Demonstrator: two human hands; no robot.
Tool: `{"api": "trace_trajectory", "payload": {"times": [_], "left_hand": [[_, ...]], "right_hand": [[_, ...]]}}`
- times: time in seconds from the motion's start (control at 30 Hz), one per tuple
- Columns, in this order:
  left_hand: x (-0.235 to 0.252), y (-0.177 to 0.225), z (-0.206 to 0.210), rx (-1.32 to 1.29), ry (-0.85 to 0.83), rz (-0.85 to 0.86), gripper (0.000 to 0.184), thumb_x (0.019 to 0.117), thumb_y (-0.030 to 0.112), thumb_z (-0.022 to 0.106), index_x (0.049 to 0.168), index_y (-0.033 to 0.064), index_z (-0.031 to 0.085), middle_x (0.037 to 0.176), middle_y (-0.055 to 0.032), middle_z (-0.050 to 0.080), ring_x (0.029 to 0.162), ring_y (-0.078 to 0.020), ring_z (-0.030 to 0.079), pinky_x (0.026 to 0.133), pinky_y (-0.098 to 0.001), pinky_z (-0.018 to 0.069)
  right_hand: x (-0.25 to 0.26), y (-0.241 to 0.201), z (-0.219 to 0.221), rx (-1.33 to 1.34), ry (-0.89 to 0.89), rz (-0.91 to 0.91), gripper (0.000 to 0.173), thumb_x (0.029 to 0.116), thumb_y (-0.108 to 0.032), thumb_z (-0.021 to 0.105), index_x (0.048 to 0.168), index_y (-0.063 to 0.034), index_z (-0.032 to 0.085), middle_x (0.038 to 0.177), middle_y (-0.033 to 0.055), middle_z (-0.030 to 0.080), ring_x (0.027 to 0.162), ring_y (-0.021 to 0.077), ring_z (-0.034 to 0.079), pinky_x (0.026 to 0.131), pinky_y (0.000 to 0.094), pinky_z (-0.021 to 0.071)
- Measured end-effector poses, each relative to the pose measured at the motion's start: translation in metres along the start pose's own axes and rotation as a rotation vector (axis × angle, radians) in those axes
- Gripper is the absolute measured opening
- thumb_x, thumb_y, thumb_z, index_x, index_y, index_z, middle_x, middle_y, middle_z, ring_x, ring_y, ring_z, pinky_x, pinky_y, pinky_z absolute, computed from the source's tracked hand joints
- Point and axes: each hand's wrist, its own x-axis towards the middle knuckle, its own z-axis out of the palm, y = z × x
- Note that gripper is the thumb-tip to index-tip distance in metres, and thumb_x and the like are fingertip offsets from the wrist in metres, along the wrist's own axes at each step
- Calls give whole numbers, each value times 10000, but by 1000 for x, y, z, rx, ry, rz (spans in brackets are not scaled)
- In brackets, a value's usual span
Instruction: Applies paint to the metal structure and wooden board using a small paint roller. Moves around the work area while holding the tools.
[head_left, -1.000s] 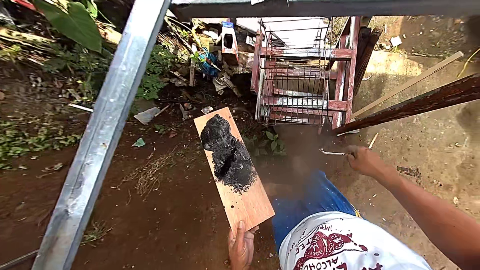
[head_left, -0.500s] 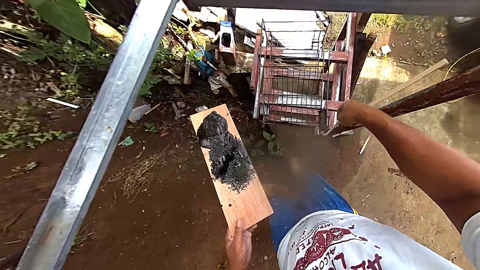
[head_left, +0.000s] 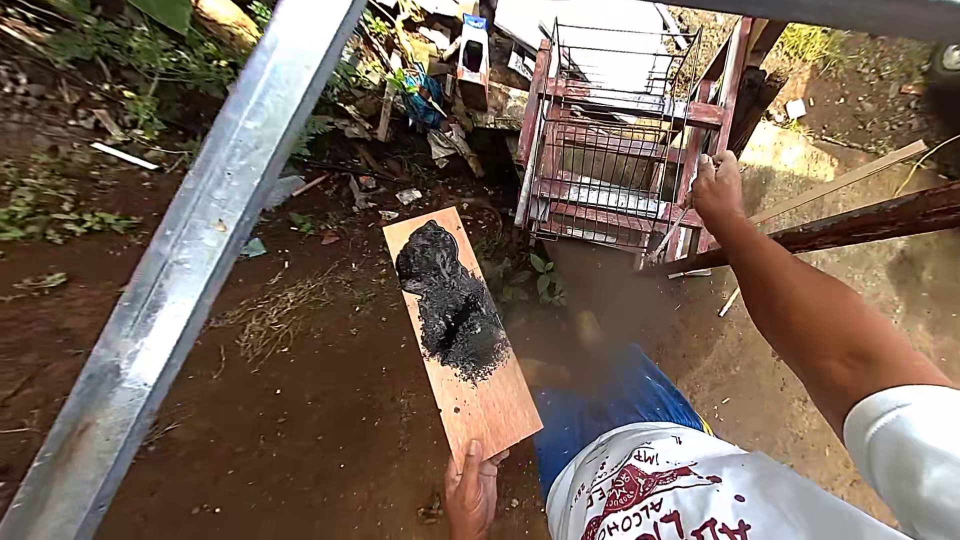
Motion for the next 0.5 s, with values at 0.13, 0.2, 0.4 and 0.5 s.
{"api": "trace_trajectory", "payload": {"times": [0.13, 0.2, 0.4, 0.5], "left_hand": [[3, -1, 11, 0, -8, 8, 498, 950, 323, 723, 1301, 27, 529, 1094, -152, 742, 869, -257, 765, 700, -412, 657], [2, 0, 14, 2, -3, 13, 525, 937, 334, 741, 1303, 23, 529, 1095, -156, 740, 865, -263, 765, 694, -419, 657], [0, 2, 21, 12, 2, 22, 565, 917, 358, 762, 1308, 29, 522, 1093, -152, 739, 879, -264, 764, 711, -426, 658], [-3, -1, 21, 7, 8, 27, 540, 931, 342, 747, 1305, 27, 520, 1092, -151, 739, 878, -265, 764, 708, -422, 658]], "right_hand": [[22, -14, 4, -108, -34, -5, 448, 1103, -319, 395, 1350, 34, 520, 1237, 268, 639, 1155, 377, 646, 992, 560, 504], [18, -34, 4, -237, -118, -171, 408, 1104, -300, 395, 1305, 22, 546, 1202, 261, 659, 1143, 395, 658, 989, 578, 504], [24, -49, 6, -126, -101, -284, 377, 1099, -287, 405, 1233, 31, 557, 1146, 228, 656, 1073, 328, 666, 955, 512, 517], [23, -28, 14, -90, -173, -201, 403, 1101, -304, 413, 1262, 43, 541, 1130, 250, 647, 1004, 353, 674, 902, 550, 535]]}}
